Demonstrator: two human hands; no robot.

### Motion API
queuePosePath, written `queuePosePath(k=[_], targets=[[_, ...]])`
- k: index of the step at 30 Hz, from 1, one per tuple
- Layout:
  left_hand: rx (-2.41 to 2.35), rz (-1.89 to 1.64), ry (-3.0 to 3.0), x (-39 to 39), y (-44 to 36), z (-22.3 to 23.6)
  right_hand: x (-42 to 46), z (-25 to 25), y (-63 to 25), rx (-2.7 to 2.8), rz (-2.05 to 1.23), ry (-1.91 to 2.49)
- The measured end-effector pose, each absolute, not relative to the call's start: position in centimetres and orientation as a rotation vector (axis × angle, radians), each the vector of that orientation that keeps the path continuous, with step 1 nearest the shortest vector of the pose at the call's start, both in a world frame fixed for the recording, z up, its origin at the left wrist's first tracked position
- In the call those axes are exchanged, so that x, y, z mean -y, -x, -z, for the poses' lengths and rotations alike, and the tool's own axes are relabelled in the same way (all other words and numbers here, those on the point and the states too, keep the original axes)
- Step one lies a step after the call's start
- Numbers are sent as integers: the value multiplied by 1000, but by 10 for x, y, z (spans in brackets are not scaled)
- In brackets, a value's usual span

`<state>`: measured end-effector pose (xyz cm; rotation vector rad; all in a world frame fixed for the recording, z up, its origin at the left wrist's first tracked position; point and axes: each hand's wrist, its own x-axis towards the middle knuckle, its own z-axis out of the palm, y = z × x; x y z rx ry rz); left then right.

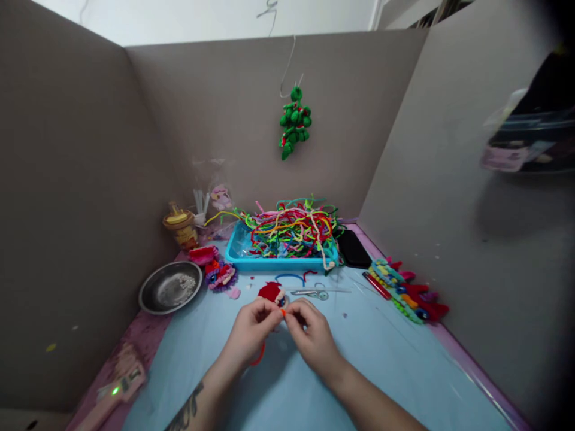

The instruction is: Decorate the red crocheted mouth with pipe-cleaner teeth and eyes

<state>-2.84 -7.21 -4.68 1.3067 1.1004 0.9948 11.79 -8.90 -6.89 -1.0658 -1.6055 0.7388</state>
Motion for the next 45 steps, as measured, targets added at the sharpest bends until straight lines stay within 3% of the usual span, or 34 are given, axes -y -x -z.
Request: queuePosePath(k=[22, 33, 45], targets=[[-1203, -963, -1634, 78, 32, 48, 86, 74, -119, 1547, -901, 1058], [-962, -1084, -2069, 78, 38, 47, 78, 72, -126, 966, -2002, 772], [-1079, -1117, -2392, 80, 37, 58, 79, 74, -120, 932, -1969, 748]])
